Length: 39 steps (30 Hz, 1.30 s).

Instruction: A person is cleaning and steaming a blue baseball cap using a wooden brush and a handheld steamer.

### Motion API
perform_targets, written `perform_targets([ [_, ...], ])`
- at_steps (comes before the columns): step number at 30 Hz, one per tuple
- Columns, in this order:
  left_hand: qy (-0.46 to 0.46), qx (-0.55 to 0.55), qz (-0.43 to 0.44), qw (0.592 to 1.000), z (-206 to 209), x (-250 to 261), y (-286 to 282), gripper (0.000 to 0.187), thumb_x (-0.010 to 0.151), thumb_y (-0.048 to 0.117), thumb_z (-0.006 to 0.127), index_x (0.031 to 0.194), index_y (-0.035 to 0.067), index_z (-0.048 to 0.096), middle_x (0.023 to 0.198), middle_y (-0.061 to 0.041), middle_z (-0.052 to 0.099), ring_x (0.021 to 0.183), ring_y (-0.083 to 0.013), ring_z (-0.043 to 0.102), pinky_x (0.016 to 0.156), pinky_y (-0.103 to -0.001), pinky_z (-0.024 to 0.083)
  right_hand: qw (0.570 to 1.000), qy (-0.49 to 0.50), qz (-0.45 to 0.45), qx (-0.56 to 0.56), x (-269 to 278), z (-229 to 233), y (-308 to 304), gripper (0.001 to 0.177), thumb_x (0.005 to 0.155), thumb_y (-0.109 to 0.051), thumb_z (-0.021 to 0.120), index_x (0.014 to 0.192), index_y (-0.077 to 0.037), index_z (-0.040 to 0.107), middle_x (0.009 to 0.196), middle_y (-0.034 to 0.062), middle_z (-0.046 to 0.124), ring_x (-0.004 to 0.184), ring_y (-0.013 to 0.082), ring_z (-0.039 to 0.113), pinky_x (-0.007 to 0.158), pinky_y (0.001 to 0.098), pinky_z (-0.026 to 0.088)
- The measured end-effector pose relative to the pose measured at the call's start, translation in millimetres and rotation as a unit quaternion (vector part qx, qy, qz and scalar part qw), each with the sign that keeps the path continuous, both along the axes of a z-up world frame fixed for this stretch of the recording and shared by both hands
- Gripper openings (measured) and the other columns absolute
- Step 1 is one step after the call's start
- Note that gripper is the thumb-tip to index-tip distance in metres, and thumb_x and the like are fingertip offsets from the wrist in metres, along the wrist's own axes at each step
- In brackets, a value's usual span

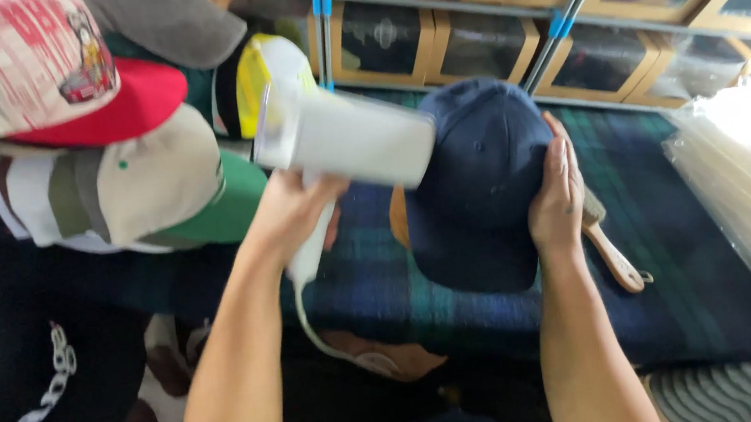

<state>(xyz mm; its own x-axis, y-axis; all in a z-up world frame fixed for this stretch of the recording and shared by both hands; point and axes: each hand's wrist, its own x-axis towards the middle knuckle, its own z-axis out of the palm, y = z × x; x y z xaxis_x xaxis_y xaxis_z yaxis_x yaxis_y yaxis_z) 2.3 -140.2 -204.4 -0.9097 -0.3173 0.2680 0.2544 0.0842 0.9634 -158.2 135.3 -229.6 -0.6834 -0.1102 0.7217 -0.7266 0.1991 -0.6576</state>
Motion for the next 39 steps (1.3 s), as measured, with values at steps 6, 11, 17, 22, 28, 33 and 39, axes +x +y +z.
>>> perform_targets([
  [6, -0.073, -0.151, 0.139, 0.976, 75.8, -0.9, 40.6, 0.032, 0.082, 0.031, 0.071, 0.086, 0.0, 0.065, 0.054, -0.013, 0.063, 0.039, -0.023, 0.066, 0.033, -0.038, 0.06, 0.999, -0.023, 0.001, -0.037, 0.0, -4.8, -0.3, 0.042, 0.115, -0.029, 0.038, 0.144, -0.006, 0.058, 0.146, 0.0227, 0.056, 0.142, 0.0366, 0.045, 0.121, 0.0499, 0.03],
  [11, -0.012, -0.244, 0.166, 0.955, 74.4, -9.2, 68.5, 0.031, 0.085, 0.031, 0.072, 0.083, 0.002, 0.062, 0.055, -0.014, 0.059, 0.043, -0.0283, 0.065, 0.036, -0.041, 0.057, 0.999, -0.019, 0.01, -0.046, 0.2, -4.0, 1.9, 0.041, 0.115, -0.029, 0.038, 0.143, -0.007, 0.059, 0.146, 0.0222, 0.056, 0.143, 0.0392, 0.045, 0.121, 0.0521, 0.03],
  [17, 0.087, -0.373, 0.226, 0.895, 60.7, -11.6, 91.2, 0.032, 0.089, 0.03, 0.072, 0.078, 0.004, 0.057, 0.057, -0.014, 0.052, 0.05, -0.0374, 0.063, 0.042, -0.046, 0.051, 0.999, -0.021, 0.012, -0.037, 4.3, -0.4, 2.5, 0.041, 0.115, -0.031, 0.038, 0.143, -0.008, 0.059, 0.146, 0.0222, 0.056, 0.142, 0.0409, 0.045, 0.121, 0.0541, 0.03],
  [22, 0.159, -0.453, 0.266, 0.836, 62.8, -8.1, 113.8, 0.035, 0.092, 0.03, 0.072, 0.075, 0.006, 0.053, 0.058, -0.015, 0.047, 0.056, -0.0442, 0.062, 0.046, -0.05, 0.047, 0.999, -0.009, 0.042, -0.03, 5.7, -13.0, 12.7, 0.043, 0.115, -0.03, 0.041, 0.146, -0.005, 0.055, 0.15, 0.0262, 0.051, 0.144, 0.0433, 0.041, 0.12, 0.055, 0.03],
  [28, 0.145, -0.263, 0.116, 0.947, 69.2, -10.3, 170.9, 0.029, 0.092, 0.032, 0.063, 0.095, 0.004, 0.056, 0.082, -0.025, 0.066, 0.083, -0.0528, 0.064, 0.072, -0.055, 0.052, 0.986, 0.159, 0.05, -0.003, 109.4, 6.2, 28.6, 0.047, 0.102, -0.015, 0.06, 0.142, 0.009, 0.05, 0.12, 0.0258, 0.064, 0.102, 0.0384, 0.068, 0.088, 0.0479, 0.056],
  [33, 0.177, 0.019, -0.068, 0.982, 10.3, 6.8, 236.9, 0.023, 0.095, 0.005, 0.054, 0.112, 0.004, 0.039, 0.108, -0.015, 0.056, 0.103, -0.0231, 0.059, 0.096, -0.037, 0.049, 0.99, 0.002, 0.142, -0.017, 136.6, -2.6, 45.0, 0.069, 0.091, -0.018, 0.065, 0.147, 0.001, 0.032, 0.131, 0.019, 0.044, 0.122, 0.0316, 0.042, 0.099, 0.0477, 0.038],
  [39, 0.447, -0.32, 0.07, 0.832, 56.7, 4.1, 186.4, 0.018, 0.091, -0.005, 0.044, 0.077, 0.003, 0.048, 0.069, -0.012, 0.05, 0.058, -0.0294, 0.044, 0.054, -0.044, 0.034, 0.949, -0.285, -0.069, -0.115, 128.4, -5.9, 93.7, 0.028, 0.097, -0.019, 0.053, 0.118, -0.001, 0.057, 0.068, 0.017, 0.06, 0.053, 0.0234, 0.058, 0.048, 0.0368, 0.049],
])
